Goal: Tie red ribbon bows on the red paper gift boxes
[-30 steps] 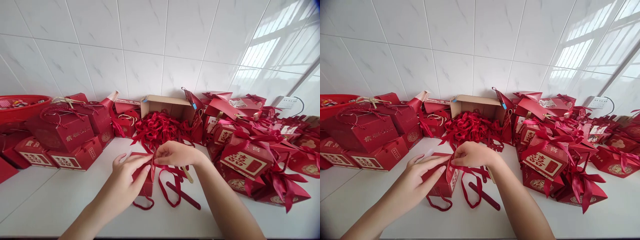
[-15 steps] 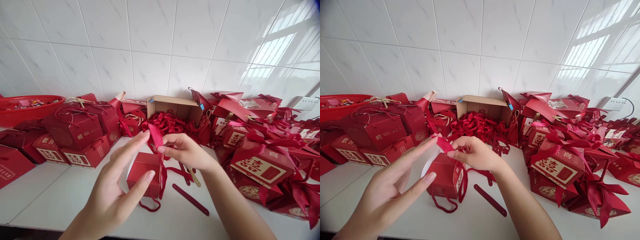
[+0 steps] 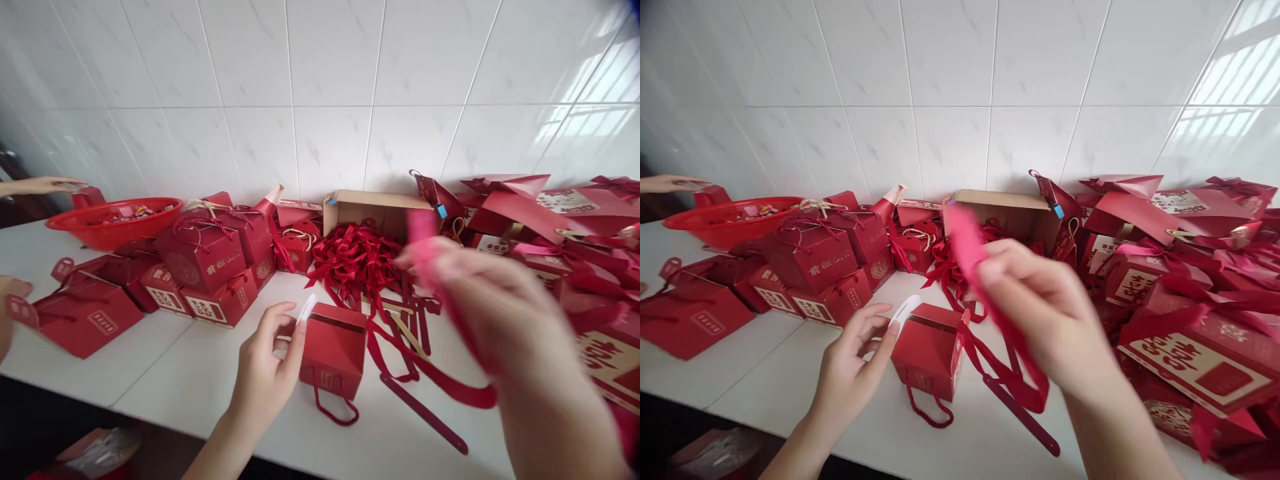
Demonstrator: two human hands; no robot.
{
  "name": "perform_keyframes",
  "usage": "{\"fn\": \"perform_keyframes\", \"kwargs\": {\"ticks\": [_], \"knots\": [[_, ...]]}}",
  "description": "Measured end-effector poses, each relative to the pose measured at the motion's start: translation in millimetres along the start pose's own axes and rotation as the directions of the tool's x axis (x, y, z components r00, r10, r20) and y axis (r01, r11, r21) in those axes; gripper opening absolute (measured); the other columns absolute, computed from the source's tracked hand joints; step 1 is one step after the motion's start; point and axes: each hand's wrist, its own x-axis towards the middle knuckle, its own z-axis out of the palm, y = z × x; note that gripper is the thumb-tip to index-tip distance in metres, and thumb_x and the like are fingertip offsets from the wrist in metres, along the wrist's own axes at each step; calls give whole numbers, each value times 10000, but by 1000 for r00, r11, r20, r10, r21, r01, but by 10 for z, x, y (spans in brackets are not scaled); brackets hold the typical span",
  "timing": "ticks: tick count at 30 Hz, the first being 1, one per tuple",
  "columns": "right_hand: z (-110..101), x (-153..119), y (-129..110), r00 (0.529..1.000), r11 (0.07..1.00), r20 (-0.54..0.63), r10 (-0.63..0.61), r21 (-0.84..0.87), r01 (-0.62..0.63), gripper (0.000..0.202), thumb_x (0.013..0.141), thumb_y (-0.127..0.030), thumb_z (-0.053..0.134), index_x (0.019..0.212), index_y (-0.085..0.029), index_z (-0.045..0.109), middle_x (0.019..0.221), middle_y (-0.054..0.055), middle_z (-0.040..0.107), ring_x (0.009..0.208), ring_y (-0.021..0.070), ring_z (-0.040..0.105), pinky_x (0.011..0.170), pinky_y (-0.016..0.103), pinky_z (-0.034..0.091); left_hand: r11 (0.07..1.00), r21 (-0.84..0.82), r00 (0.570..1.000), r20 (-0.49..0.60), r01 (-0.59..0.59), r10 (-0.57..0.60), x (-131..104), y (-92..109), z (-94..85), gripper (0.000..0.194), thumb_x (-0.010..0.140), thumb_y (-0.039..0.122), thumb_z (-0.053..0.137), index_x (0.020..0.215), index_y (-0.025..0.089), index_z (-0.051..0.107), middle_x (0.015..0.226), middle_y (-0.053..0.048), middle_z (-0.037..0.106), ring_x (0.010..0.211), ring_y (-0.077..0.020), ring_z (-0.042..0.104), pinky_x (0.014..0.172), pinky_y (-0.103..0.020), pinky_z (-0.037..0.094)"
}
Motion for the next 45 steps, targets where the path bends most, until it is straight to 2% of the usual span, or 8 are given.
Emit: {"fn": "perform_keyframes", "kwargs": {"ticks": [2,4,8,14,26,35,42,45], "knots": [[304,70,123,960,988,237,148,-69,-135,305,885,-359,560,636,-193,619,1108,41,615,1020,204,586,876,327,417,999,-35,999,-11,33,-34,-7,21,24,234,895,319,544,1101,218,502,794,-6,641,644,-121,624,597,-198,518],[512,125,268,892,952,343,296,-186,-244,309,882,-342,542,631,-184,631,1225,54,582,1130,242,548,926,364,391,997,-49,998,-21,60,-62,-14,29,47,255,890,319,547,1116,218,489,772,1,637,628,-122,616,580,-194,508],[616,165,475,838,891,344,423,-323,-318,269,859,-334,535,684,-193,682,1336,58,535,1234,290,488,993,427,341,995,-63,997,-29,75,-77,-29,24,72,254,889,318,544,1115,227,471,744,18,617,579,-108,581,531,-179,471],[570,166,421,799,864,382,465,-392,-315,263,827,-281,530,643,-213,706,1357,37,540,1300,293,429,1040,447,295,992,-83,995,-21,98,-100,-37,9,75,255,902,335,534,1121,244,441,744,31,598,582,-103,575,544,-183,463],[569,160,454,795,920,480,371,-309,-242,281,890,-380,513,738,-200,667,1323,54,558,1283,269,458,1034,386,313,996,-89,1000,22,7,-5,-70,15,56,252,921,275,517,1170,243,492,823,1,603,632,-97,582,565,-175,497],[506,201,408,738,934,574,355,-186,-304,276,902,-353,529,703,-201,647,868,55,673,1361,215,377,1038,297,322,996,-82,999,22,30,-29,-95,1,34,257,918,286,534,1165,225,567,1031,-61,659,853,-147,655,680,-202,566],[583,152,392,777,915,492,392,-293,-276,298,897,-361,521,676,-188,620,1367,68,515,1344,267,391,1090,429,263,994,-89,997,53,55,-50,-94,17,27,267,920,300,522,1165,214,583,1056,-80,681,813,-161,662,670,-238,582],[611,120,392,805,917,470,361,-335,-215,326,903,-346,504,626,-185,566,1343,73,527,1352,274,370,1097,474,242,995,-81,997,51,65,-61,-104,14,18,283,904,317,543,1160,212,598,1023,-83,707,785,-175,677,630,-239,581]]}}
